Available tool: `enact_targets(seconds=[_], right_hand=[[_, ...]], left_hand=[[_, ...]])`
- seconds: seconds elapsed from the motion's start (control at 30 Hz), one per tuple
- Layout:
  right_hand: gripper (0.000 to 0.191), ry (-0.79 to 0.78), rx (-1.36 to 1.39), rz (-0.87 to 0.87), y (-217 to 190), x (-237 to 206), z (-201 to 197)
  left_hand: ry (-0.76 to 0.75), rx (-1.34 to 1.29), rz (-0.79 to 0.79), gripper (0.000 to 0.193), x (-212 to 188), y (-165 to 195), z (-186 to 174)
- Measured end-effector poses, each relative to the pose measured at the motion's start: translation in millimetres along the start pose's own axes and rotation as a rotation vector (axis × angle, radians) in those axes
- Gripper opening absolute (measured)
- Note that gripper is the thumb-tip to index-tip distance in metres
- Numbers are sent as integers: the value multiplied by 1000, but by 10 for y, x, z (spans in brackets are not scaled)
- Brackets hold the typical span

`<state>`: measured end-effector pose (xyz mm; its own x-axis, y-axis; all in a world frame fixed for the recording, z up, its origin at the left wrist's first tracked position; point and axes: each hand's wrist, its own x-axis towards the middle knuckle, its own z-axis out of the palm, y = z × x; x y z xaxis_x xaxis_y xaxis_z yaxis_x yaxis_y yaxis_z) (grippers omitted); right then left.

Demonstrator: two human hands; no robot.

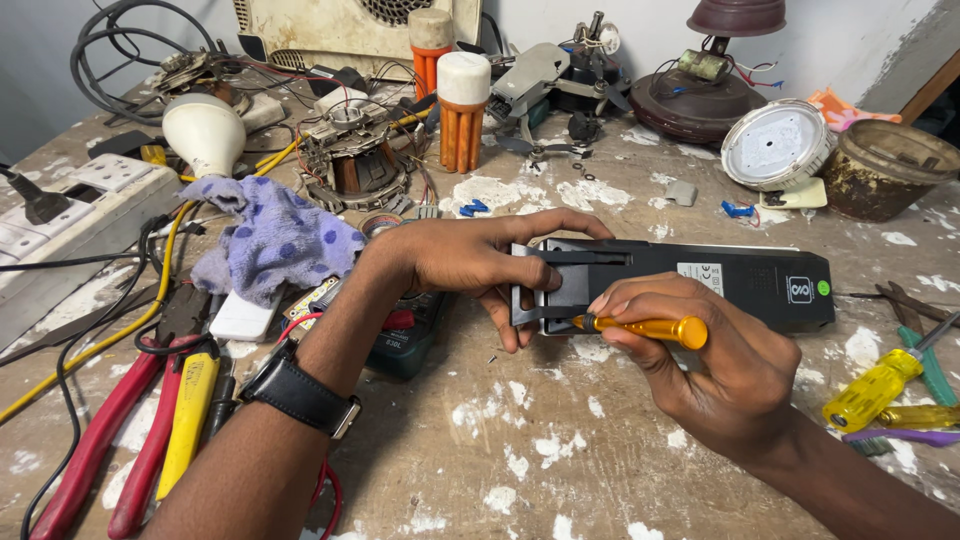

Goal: The person opens the housing of an LED emergency light, separates the diffuser and battery compartment, and works on the internal circuit boards. They use a screwdriver to unscrew and adjust components on the small control board, reposition the boards in the casing, and handle the wiring while the light rests on a cluttered workbench.

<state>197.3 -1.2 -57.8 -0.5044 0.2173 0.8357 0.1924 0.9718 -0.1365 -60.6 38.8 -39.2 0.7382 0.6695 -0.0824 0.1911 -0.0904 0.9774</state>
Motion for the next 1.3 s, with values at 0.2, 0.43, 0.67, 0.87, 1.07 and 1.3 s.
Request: enact_targets(seconds=[0.2, 0.43, 0.67, 0.87, 1.07, 1.3], right_hand=[[17, -13, 7, 0, -6, -6, -13], [17, -6, -28, 0, 7, -1, -3], [18, -12, -13, -5, 8, 6, -1], [18, -23, 12, -18, -3, 31, -14], [19, -85, -3, -6, -14, 78, -29], [50, -18, -37, -20, 8, 38, -19]], left_hand=[[23, 10, -8, 69, -1, -7, -1], [12, 3, 1, 69, 2, -2, -3], [25, 21, -11, 69, -3, 14, 11], [43, 30, -38, 69, -8, 23, 17], [-3, 26, -25, 69, 3, -2, -21], [51, 45, -28, 67, 14, -30, -10]])
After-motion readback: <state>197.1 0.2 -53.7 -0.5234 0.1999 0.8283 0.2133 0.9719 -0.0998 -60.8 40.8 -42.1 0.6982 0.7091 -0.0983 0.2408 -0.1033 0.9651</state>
